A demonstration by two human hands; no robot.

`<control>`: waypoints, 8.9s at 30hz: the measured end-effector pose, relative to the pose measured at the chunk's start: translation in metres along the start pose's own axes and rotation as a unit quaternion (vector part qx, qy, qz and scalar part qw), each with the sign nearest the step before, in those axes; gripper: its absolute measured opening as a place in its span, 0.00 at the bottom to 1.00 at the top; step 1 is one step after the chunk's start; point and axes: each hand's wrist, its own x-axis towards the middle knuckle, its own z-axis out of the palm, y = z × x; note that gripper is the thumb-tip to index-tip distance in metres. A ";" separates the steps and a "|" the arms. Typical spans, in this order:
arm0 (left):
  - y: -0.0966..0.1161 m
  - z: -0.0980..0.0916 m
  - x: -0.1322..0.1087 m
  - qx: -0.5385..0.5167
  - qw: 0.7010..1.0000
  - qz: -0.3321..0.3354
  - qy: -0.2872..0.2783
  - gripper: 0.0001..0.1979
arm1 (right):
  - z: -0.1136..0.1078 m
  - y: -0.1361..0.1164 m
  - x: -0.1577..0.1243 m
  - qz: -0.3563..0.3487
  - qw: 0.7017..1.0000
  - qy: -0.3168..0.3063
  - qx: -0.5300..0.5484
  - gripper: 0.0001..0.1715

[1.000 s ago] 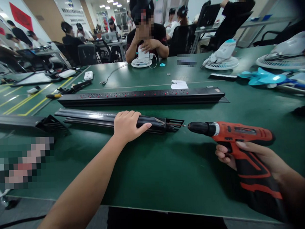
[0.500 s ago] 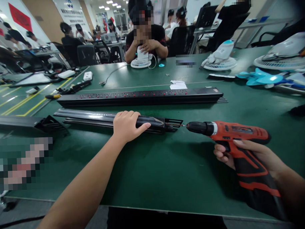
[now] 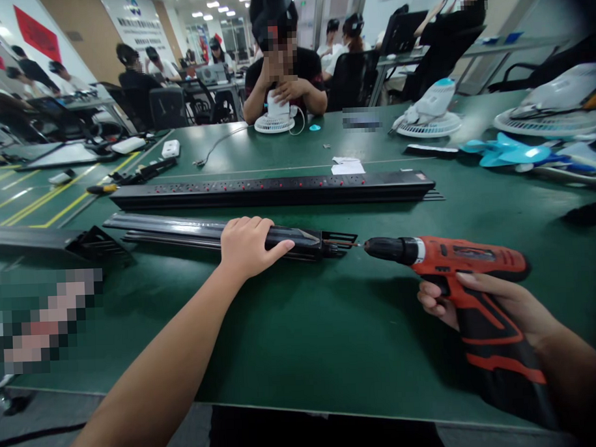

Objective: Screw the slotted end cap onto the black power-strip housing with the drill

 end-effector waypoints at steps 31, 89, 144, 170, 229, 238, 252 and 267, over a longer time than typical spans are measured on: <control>-0.002 0.001 0.004 0.016 1.000 0.005 -0.012 0.35 | -0.007 0.001 0.003 0.023 1.000 -0.005 -0.001 0.17; -0.006 0.004 -0.002 0.004 0.999 0.016 0.045 0.38 | -0.008 0.002 0.003 0.030 0.999 0.034 -0.017 0.23; -0.005 -0.003 0.000 0.009 1.000 0.020 0.000 0.32 | -0.006 0.001 0.004 0.006 0.999 -0.028 -0.030 0.16; -0.003 -0.003 0.000 0.022 1.000 0.007 -0.017 0.33 | -0.012 0.004 0.005 0.011 0.999 -0.043 0.010 0.21; -0.002 -0.004 -0.001 0.008 1.000 0.004 -0.014 0.33 | -0.010 0.002 0.003 0.044 0.998 -0.032 0.025 0.24; -0.002 -0.003 -0.001 0.006 1.000 0.004 -0.009 0.33 | -0.010 0.002 0.004 0.038 0.998 -0.037 0.021 0.21; -0.002 -0.003 0.000 0.007 1.000 0.004 -0.014 0.34 | -0.006 0.000 0.002 0.042 0.998 -0.027 0.025 0.18; -0.002 -0.003 0.000 0.009 1.000 -0.001 -0.014 0.33 | -0.005 -0.001 0.002 0.047 0.998 -0.035 0.023 0.17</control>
